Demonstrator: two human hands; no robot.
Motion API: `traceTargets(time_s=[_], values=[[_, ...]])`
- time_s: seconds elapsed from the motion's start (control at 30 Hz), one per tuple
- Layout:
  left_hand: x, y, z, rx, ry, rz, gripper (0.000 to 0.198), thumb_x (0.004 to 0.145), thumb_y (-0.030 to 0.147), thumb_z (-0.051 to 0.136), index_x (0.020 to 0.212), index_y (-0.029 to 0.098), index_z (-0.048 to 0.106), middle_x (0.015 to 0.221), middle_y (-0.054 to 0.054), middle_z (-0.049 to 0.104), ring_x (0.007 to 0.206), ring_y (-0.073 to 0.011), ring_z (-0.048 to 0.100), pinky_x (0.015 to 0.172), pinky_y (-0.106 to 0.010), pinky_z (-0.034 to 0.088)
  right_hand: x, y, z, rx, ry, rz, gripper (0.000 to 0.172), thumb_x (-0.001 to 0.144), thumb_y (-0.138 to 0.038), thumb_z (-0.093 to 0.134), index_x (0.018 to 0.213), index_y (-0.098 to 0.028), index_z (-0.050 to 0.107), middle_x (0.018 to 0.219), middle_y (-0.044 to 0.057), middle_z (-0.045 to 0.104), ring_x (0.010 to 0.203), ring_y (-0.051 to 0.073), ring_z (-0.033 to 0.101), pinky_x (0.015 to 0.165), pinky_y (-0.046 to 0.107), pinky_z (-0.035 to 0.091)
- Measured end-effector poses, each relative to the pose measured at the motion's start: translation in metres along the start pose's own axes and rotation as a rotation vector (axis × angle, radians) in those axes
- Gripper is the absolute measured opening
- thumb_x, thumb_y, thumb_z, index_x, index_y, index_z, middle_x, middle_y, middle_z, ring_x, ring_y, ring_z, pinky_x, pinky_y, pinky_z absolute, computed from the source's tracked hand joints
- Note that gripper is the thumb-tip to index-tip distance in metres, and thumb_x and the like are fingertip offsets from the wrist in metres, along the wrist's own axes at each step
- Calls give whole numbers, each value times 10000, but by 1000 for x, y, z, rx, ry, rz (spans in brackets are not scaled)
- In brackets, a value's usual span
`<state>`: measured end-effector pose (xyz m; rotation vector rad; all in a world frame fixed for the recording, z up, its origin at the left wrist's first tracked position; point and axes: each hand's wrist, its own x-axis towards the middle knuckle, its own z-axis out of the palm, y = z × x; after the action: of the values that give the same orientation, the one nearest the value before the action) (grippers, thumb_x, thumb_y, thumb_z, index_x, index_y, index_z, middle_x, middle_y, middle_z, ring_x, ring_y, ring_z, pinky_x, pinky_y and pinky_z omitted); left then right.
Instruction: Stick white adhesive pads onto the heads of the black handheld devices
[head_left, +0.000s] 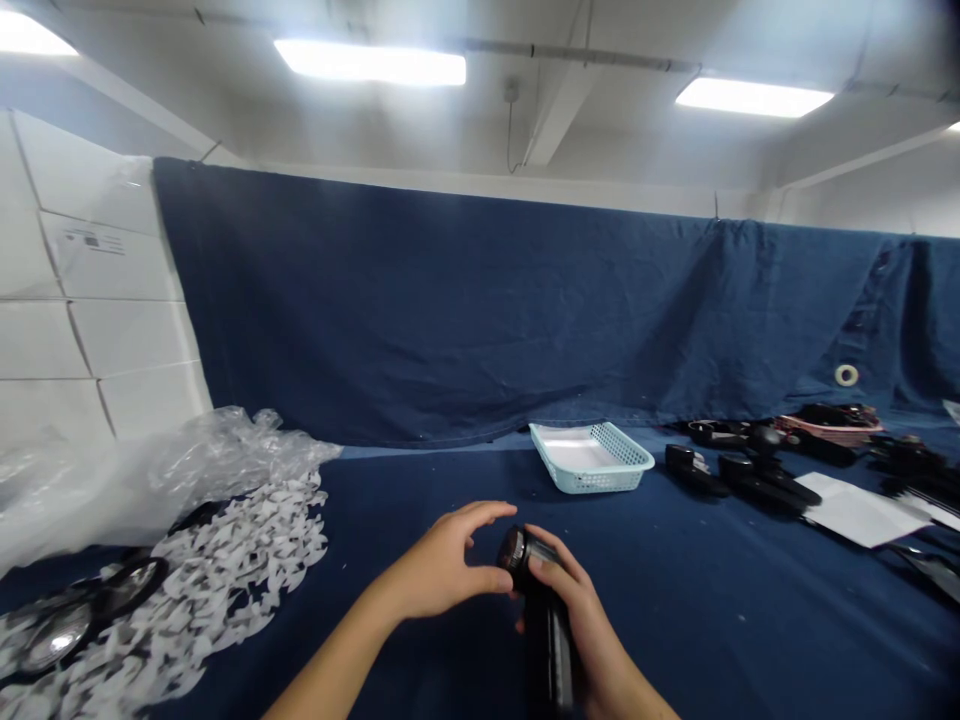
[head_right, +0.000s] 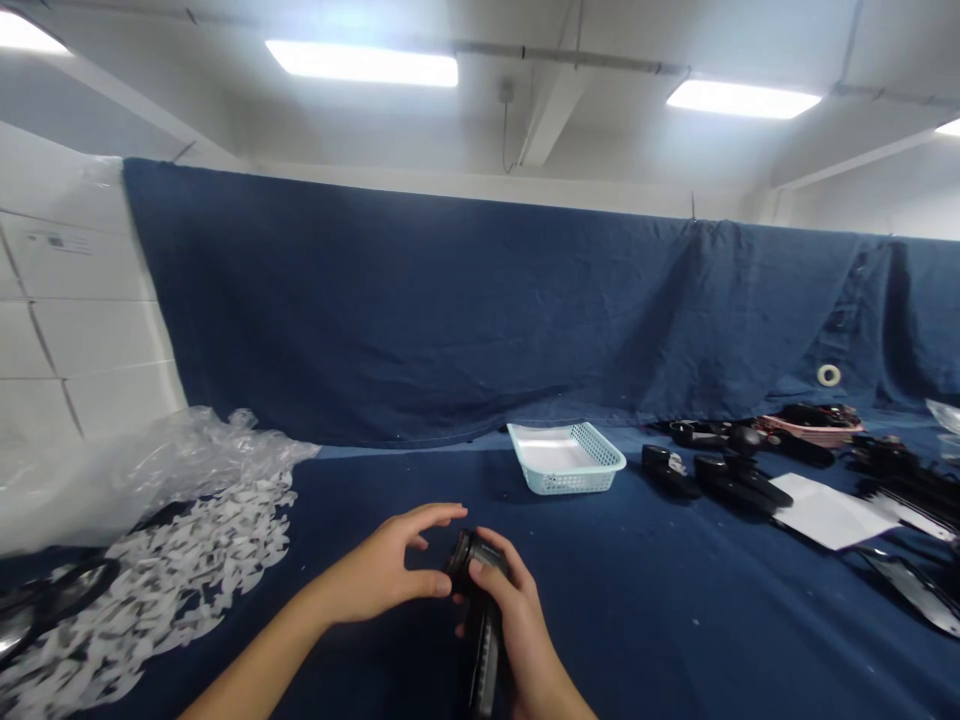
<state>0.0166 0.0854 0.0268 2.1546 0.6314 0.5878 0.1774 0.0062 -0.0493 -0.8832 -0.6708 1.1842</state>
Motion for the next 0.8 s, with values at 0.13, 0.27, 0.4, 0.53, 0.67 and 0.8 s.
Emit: traceTargets(time_s=[0.13,0.27,0.4,0.53,0.67,0.8], values=[[0,2,1,28,-3,-10,580,744,390,762,1288,296,585,1316,-71,591,1148,-283,559,941,-403,457,-5,0,4,-51,23,-51,684,627,-469,818,1208,-192,587,909,74,711,664,221,656,459,282,526],[3,0,5,32,-3,-95,390,883,503,569,1130,218,668,897,-50,716,684,-197,657,679,-324,507,-8,2,6,-130,55,-148,649,607,-460,834,1160,-193,623,921,65,691,679,210,638,483,287,538],[4,-4,1,-14,-41,-97,371,857,474,609,1073,179,669,793,-31,690,652,-184,640,620,-284,487,-7,2,6,-168,73,-163,653,595,-464,838,1146,-181,634,867,61,691,641,197,614,467,283,526],[4,-6,-1,-61,-76,-83,512,788,420,706,1245,226,581,1131,-72,659,810,-188,650,683,-278,484,-7,1,5,-160,106,-142,640,603,-463,835,1149,-200,629,975,79,691,703,212,622,485,286,536],[5,-9,6,-93,-96,-119,455,912,500,523,1252,200,566,873,-49,689,710,-186,640,611,-283,465,-8,3,5,-187,84,-180,618,605,-447,841,1134,-200,638,906,60,682,656,192,610,475,275,532],[4,-8,8,-137,-118,-86,415,875,423,612,1230,211,574,933,-41,684,845,-200,646,750,-320,493,-6,5,5,-168,61,-164,626,614,-449,839,1148,-203,624,898,56,684,617,175,609,461,271,530]])
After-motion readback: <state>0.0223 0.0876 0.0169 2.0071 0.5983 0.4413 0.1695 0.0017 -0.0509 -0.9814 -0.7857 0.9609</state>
